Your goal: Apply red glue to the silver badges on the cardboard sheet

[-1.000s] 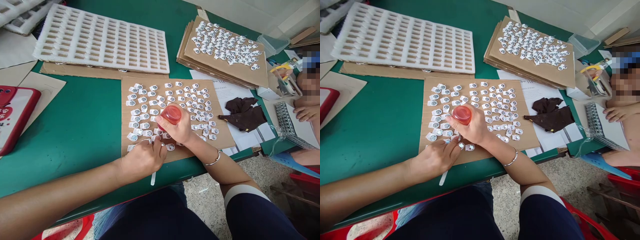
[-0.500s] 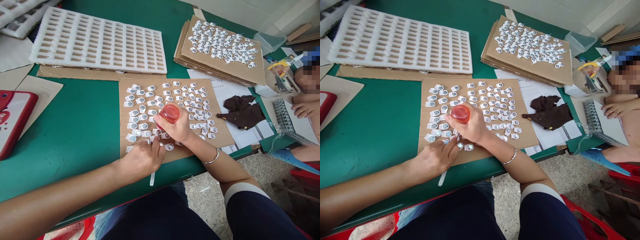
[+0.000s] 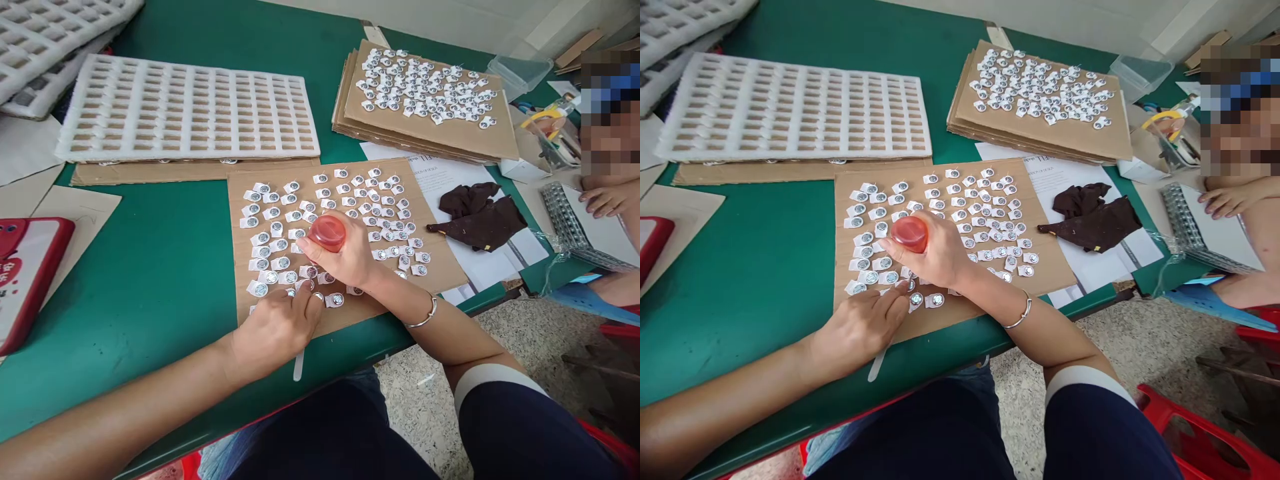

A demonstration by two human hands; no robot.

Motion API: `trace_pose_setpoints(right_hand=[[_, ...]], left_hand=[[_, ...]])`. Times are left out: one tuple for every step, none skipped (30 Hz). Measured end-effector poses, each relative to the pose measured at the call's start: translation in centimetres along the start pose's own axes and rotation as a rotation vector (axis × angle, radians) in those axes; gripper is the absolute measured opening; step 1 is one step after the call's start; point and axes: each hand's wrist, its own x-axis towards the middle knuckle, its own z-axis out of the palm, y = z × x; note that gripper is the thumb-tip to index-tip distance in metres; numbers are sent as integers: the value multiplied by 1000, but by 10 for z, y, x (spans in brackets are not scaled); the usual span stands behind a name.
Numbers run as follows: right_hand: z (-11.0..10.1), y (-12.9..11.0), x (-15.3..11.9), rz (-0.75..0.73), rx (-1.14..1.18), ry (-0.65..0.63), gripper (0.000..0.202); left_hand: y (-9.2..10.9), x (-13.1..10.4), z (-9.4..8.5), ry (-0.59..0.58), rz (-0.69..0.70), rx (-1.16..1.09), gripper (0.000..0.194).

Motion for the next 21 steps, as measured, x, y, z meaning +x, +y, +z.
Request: trace_pose_setpoints(right_hand=[[-1,0,0,1,-5,-4,24],[-1,0,0,4,-11,-9,25],[-1,0,0,7,-18,-11,25],[-2,-1,0,8,-22,-15,26],[-2,-1,0,7,-22,-18,26],[-2,-1,0,2,-18,-21,26],[-2,-1,0,-4,-11,-24,26],[-2,-1,1,-9,-5,-27,26],[-2,-1,1,-11,-2,-28,26],[-2,-1,2,-12,0,-28,27],[-2,-1,2,-6,-4,-27,28],[-3,-1,2,6,-10,-28,29],[-3,-2,2,23,-19,-31,30],[-4,-4,2,46,-29,-43,31],[-5,-7,2,72,-41,-58,32],[-6,-9,2,103,-52,-85,32],[-6,-10,3,126,-61,-115,31],[-7,-11,4,136,-66,-114,32],[-8,-10,7,136,-63,-107,32],[-9,-9,11,126,-35,-93,30],[-12,-7,14,101,-1,-92,29]], left_hand=[[-1,0,0,14,-6,-25,19],[-2,0,0,25,-11,-50,19],[-2,0,0,29,-16,-74,19],[-3,0,0,26,-25,-93,19],[-3,0,0,21,-40,-106,19],[-4,0,0,8,-54,-119,19],[-4,0,-1,-6,-69,-132,19],[-6,0,-1,-20,-84,-149,19],[-7,0,-1,-38,-97,-171,18],[-8,-1,-1,-63,-107,-198,17],[-10,-1,-1,-91,-115,-231,16],[-11,-2,-1,-116,-126,-268,14],[-12,-2,-1,-134,-135,-307,13],[-13,-2,-1,-143,-143,-346,12],[-14,-2,-1,-131,-153,-382,12],[-15,-3,-1,-104,-147,-416,13],[-17,-3,0,-62,-153,-432,14],[-20,-4,2,-18,-158,-435,15],[-25,-5,5,10,-136,-441,21],[-32,-5,11,47,-111,-427,29],[-40,-6,17,59,-42,-375,34]])
